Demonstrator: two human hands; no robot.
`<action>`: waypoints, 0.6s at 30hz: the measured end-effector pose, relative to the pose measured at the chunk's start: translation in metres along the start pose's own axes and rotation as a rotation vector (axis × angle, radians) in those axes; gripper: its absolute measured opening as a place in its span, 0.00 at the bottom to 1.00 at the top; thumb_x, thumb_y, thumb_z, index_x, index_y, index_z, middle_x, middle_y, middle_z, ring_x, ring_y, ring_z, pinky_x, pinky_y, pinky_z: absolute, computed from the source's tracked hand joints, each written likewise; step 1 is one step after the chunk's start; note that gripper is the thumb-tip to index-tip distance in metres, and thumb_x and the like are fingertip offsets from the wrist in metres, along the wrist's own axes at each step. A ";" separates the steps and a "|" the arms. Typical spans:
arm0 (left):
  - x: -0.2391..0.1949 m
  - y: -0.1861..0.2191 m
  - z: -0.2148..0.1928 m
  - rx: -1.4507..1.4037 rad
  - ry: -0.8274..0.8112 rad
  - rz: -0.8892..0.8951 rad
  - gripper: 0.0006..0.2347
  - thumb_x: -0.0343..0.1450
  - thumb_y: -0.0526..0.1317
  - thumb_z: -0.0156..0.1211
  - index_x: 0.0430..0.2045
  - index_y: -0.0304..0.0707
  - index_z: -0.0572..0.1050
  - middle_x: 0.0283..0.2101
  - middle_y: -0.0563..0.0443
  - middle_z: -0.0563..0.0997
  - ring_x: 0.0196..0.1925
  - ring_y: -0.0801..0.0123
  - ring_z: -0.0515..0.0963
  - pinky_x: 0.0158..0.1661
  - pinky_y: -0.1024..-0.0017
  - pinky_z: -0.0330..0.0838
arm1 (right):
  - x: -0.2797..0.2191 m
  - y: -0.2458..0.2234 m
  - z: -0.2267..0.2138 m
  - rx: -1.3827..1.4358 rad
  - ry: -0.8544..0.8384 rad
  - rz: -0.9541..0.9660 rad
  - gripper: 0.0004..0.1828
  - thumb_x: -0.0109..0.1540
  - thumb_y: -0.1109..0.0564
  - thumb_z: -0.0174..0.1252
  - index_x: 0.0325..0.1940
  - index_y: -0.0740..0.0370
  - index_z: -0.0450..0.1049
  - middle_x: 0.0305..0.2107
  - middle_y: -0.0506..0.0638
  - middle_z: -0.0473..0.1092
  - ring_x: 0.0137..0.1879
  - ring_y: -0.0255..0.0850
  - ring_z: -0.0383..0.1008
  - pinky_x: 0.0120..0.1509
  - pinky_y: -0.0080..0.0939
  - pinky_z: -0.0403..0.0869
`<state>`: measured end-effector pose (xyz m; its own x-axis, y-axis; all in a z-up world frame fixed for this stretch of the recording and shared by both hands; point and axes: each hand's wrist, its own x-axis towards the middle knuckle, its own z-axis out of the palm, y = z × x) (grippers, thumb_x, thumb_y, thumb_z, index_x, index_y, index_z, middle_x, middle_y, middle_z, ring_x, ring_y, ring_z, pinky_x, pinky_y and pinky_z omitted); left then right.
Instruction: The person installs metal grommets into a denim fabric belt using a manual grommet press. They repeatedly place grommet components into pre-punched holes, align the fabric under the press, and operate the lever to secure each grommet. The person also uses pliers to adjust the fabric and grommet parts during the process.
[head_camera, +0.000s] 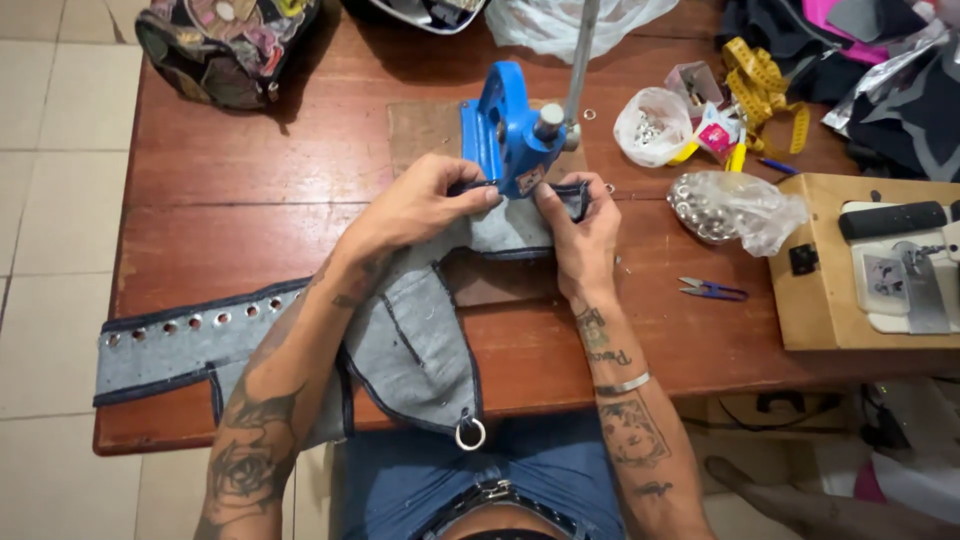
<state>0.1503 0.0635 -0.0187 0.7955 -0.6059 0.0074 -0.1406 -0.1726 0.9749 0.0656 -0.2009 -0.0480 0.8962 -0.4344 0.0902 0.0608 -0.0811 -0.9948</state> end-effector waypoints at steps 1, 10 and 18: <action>0.000 -0.001 0.000 0.026 -0.011 0.016 0.12 0.82 0.47 0.76 0.32 0.42 0.89 0.27 0.57 0.83 0.33 0.72 0.79 0.36 0.72 0.73 | -0.004 -0.002 -0.001 -0.048 -0.017 -0.019 0.16 0.68 0.48 0.85 0.52 0.52 0.85 0.31 0.43 0.75 0.36 0.31 0.75 0.37 0.32 0.74; -0.025 0.040 0.002 0.280 0.285 0.283 0.20 0.76 0.50 0.87 0.61 0.55 0.87 0.43 0.50 0.88 0.42 0.57 0.87 0.45 0.59 0.88 | -0.004 -0.006 0.006 -0.022 -0.037 -0.036 0.18 0.69 0.50 0.85 0.52 0.56 0.82 0.31 0.43 0.76 0.36 0.30 0.74 0.37 0.28 0.71; -0.023 0.030 0.007 0.332 0.240 0.538 0.10 0.82 0.41 0.79 0.57 0.63 0.94 0.66 0.54 0.88 0.51 0.54 0.84 0.56 0.58 0.83 | -0.005 -0.001 0.007 -0.042 -0.038 -0.061 0.19 0.69 0.50 0.85 0.54 0.57 0.82 0.32 0.44 0.77 0.37 0.30 0.76 0.38 0.28 0.72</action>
<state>0.1237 0.0665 0.0092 0.6676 -0.4912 0.5596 -0.6970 -0.1479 0.7017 0.0639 -0.1921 -0.0476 0.9075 -0.3932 0.1475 0.0977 -0.1439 -0.9848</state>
